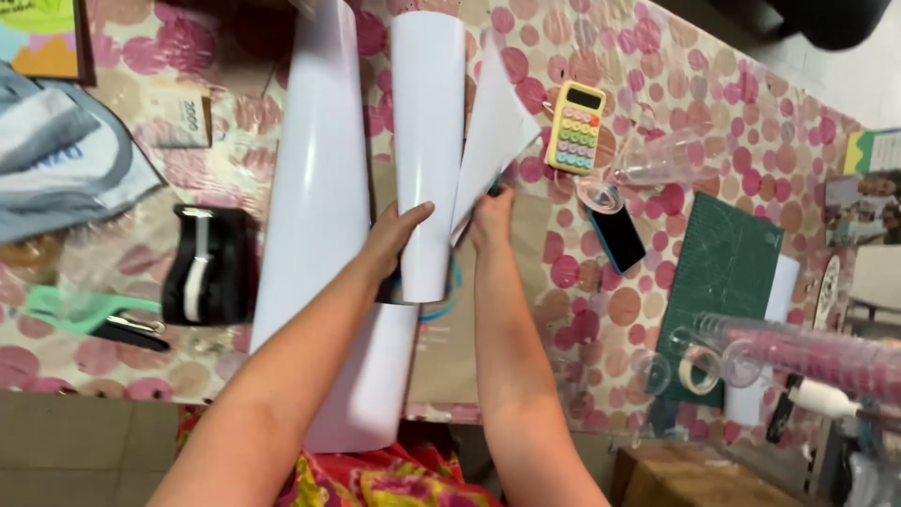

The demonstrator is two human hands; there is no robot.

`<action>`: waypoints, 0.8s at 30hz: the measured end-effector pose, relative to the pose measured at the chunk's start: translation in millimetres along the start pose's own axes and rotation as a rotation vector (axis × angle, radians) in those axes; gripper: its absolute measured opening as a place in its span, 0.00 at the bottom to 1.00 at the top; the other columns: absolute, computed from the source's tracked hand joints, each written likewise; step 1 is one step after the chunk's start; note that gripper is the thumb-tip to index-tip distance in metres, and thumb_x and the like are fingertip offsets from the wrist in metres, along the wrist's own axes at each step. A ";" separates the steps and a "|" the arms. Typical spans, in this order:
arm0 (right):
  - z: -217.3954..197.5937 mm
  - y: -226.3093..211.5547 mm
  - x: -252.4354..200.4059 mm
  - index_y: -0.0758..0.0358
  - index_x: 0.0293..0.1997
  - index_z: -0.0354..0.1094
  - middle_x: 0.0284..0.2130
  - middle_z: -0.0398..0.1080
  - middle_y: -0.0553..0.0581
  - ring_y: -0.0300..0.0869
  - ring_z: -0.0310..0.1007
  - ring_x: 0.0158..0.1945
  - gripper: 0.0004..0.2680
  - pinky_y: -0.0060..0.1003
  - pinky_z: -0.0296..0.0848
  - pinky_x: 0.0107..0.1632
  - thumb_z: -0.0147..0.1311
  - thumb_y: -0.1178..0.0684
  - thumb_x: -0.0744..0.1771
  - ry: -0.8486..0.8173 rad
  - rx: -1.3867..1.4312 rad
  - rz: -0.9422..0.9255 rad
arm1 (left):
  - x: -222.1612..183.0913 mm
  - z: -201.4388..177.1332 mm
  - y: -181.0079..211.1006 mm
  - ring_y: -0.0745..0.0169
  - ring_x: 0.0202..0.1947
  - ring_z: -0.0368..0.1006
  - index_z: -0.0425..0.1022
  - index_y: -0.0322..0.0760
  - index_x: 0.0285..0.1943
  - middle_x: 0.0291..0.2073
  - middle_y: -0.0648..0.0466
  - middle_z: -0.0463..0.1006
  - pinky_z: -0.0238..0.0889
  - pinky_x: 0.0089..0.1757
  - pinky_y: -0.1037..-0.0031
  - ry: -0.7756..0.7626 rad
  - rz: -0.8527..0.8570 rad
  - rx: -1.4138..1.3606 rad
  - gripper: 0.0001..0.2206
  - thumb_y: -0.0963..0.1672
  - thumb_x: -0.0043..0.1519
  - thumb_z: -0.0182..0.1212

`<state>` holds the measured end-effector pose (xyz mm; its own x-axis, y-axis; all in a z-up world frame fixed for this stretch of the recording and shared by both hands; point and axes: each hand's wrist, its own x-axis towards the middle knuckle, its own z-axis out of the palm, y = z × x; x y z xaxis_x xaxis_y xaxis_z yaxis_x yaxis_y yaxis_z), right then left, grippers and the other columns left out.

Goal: Preparing and cutting white paper or vinyl sheets for a printing project

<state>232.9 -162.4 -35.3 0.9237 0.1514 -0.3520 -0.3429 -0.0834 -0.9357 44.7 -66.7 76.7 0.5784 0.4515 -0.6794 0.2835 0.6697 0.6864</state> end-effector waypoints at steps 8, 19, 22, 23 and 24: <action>-75.2 -65.8 -61.2 0.57 0.57 0.60 0.48 0.72 0.61 0.49 0.75 0.51 0.19 0.43 0.74 0.55 0.64 0.60 0.64 -0.180 0.002 -0.047 | -8.9 19.9 -61.1 0.41 0.53 0.78 0.71 0.40 0.67 0.56 0.42 0.78 0.70 0.55 0.51 -0.248 -0.250 -0.646 0.32 0.51 0.54 0.74; -221.5 -61.0 -90.9 0.49 0.60 0.59 0.49 0.70 0.56 0.44 0.71 0.53 0.21 0.39 0.70 0.58 0.63 0.51 0.63 -0.172 -0.330 -0.146 | -112.8 39.4 -28.1 0.33 0.63 0.63 0.42 0.39 0.81 0.62 0.33 0.62 0.61 0.57 0.41 -0.224 0.064 -0.198 0.51 0.42 0.51 0.78; -257.8 -39.4 -100.0 0.47 0.61 0.59 0.49 0.69 0.54 0.43 0.71 0.54 0.21 0.38 0.69 0.59 0.63 0.48 0.63 -0.174 -0.437 -0.147 | -138.4 29.8 -30.7 0.30 0.57 0.73 0.48 0.57 0.79 0.56 0.31 0.76 0.70 0.54 0.55 -0.015 0.078 0.350 0.48 0.49 0.51 0.79; -279.1 -20.4 -101.7 0.46 0.62 0.59 0.49 0.69 0.54 0.43 0.70 0.54 0.22 0.38 0.69 0.60 0.63 0.48 0.63 -0.175 -0.474 -0.146 | -143.8 28.6 -34.2 0.30 0.57 0.73 0.48 0.57 0.79 0.56 0.31 0.76 0.70 0.54 0.55 -0.017 0.066 0.355 0.48 0.49 0.51 0.79; -297.1 -0.9 -107.9 0.46 0.62 0.59 0.49 0.69 0.53 0.43 0.70 0.54 0.22 0.37 0.68 0.60 0.63 0.47 0.63 -0.179 -0.516 -0.132 | -154.3 26.1 -42.2 0.25 0.59 0.70 0.46 0.55 0.79 0.57 0.27 0.74 0.65 0.57 0.47 0.026 0.056 0.534 0.46 0.50 0.54 0.75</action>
<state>184.3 -471.3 11.0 0.8942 0.3543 -0.2736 -0.0565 -0.5169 -0.8542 -36.6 -180.1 159.4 0.5868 0.4969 -0.6393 0.6063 0.2536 0.7537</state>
